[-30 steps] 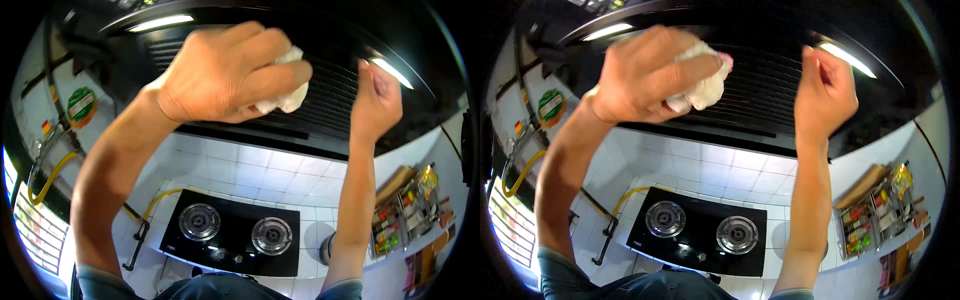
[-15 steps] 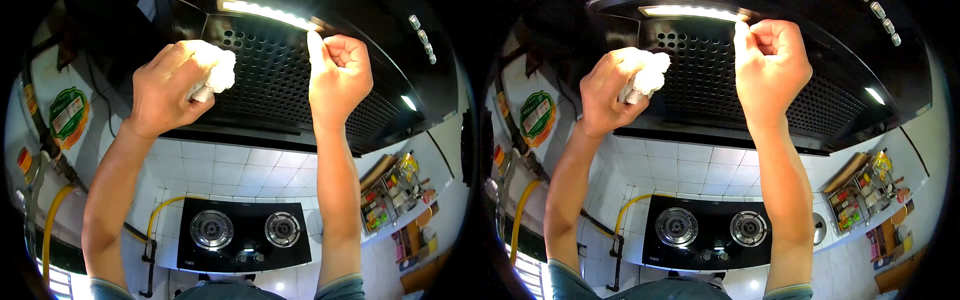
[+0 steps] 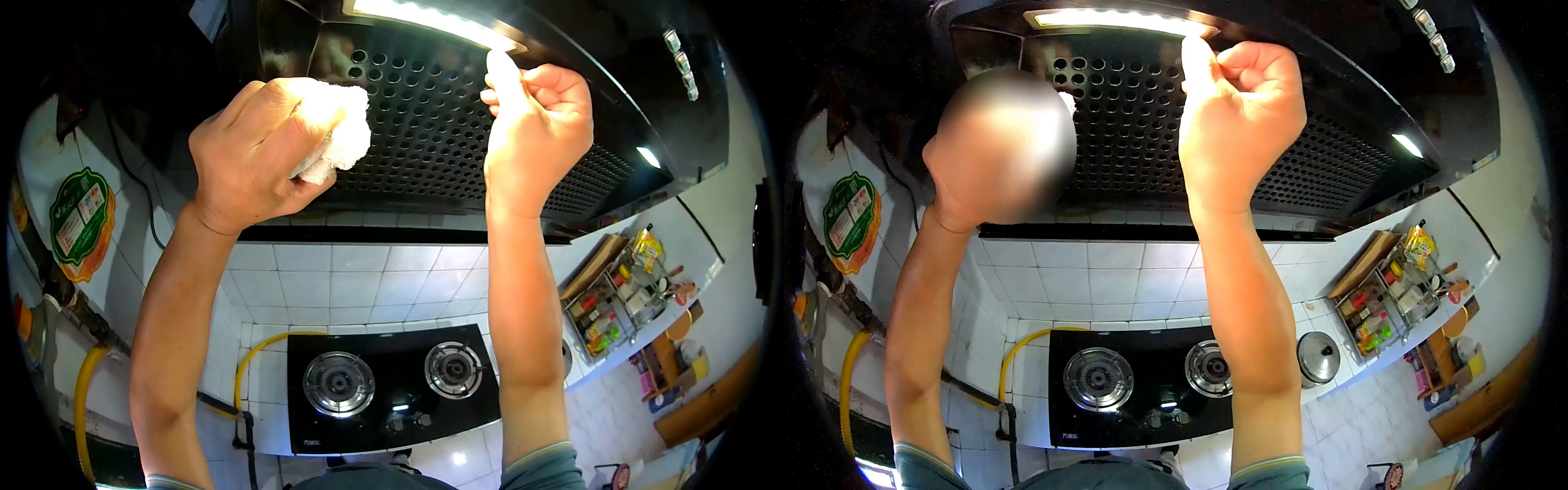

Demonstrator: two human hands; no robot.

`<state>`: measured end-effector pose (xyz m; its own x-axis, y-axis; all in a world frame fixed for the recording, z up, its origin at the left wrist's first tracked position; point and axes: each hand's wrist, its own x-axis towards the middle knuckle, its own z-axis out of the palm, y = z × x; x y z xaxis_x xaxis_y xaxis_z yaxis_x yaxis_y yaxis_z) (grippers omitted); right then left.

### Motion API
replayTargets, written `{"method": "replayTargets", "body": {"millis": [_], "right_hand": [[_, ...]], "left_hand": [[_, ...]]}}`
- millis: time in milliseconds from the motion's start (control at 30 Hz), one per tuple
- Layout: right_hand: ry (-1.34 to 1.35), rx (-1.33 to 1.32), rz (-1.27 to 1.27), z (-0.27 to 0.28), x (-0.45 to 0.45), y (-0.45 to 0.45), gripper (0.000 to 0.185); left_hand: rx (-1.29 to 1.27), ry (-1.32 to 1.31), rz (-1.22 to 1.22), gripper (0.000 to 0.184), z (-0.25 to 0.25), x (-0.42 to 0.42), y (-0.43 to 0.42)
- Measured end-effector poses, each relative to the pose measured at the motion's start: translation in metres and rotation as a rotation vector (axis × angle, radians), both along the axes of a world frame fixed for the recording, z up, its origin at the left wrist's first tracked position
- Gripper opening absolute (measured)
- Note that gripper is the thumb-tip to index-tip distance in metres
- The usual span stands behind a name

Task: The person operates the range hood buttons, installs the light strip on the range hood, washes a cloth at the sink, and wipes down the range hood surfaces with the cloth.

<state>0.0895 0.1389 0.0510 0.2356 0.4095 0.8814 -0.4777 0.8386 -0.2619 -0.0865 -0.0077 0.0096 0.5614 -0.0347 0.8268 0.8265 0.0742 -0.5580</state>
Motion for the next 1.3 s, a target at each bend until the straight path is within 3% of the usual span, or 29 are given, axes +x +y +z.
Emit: {"method": "replayTargets", "body": {"millis": [133,300,533,600,667,733,800,933,1000,1067,1167,1200,1267,1300], "right_hand": [[0.046,-0.044,0.228,0.0,-0.006,-0.009,0.024],[0.018,-0.152,0.338,0.004,-0.002,-0.014,0.025],[0.039,-0.096,0.314,0.0,-0.023,-0.025,0.032],[0.009,-0.028,0.168,-0.002,-0.033,-0.021,0.03],[0.083,-0.023,0.403,-0.003,-0.043,-0.028,0.03],[0.076,-0.014,0.379,-0.001,-0.051,-0.039,0.029],[0.229,0.15,-0.027,-0.002,-0.065,-0.041,0.025],[-0.025,-0.075,0.241,0.0,-0.054,-0.058,0.029],[0.013,-0.014,0.072,-0.001,-0.053,-0.045,0.029],[0.006,-0.047,0.123,-0.003,-0.053,-0.044,0.029],[0.036,0.086,-0.041,-0.002,-0.071,-0.049,0.03],[0.018,0.007,0.1,-0.002,-0.068,-0.067,0.031],[0.035,0.156,-0.141,-0.001,-0.068,-0.057,0.032],[0.037,0.087,-0.026,-0.002,-0.066,-0.059,0.032]], "left_hand": [[-0.034,0.001,0.004,0.039,0.0,-0.002,0.0],[-0.032,-0.015,-0.005,0.038,0.0,0.002,-0.001],[-0.009,-0.008,-0.022,0.036,0.001,0.004,0.001],[-0.015,-0.02,-0.007,0.036,0.0,0.003,0.001],[-0.018,-0.031,0.007,0.036,0.0,0.004,0.001],[0.012,-0.012,-0.053,0.036,0.003,0.007,0.003],[-0.004,-0.03,-0.033,0.036,0.001,0.006,0.001],[-0.004,-0.05,-0.035,0.037,-0.001,0.003,0.001],[0.003,-0.058,-0.041,0.037,-0.001,0.003,0.002],[0.028,-0.057,-0.031,0.038,-0.002,0.003,0.003],[0.019,-0.087,0.006,0.038,-0.003,0.007,-0.001],[0.017,-0.11,0.037,0.039,-0.004,0.008,-0.003],[0.002,-0.105,0.017,0.039,-0.003,0.008,-0.003],[-0.005,-0.1,0.003,0.039,-0.003,0.007,-0.003]]}}
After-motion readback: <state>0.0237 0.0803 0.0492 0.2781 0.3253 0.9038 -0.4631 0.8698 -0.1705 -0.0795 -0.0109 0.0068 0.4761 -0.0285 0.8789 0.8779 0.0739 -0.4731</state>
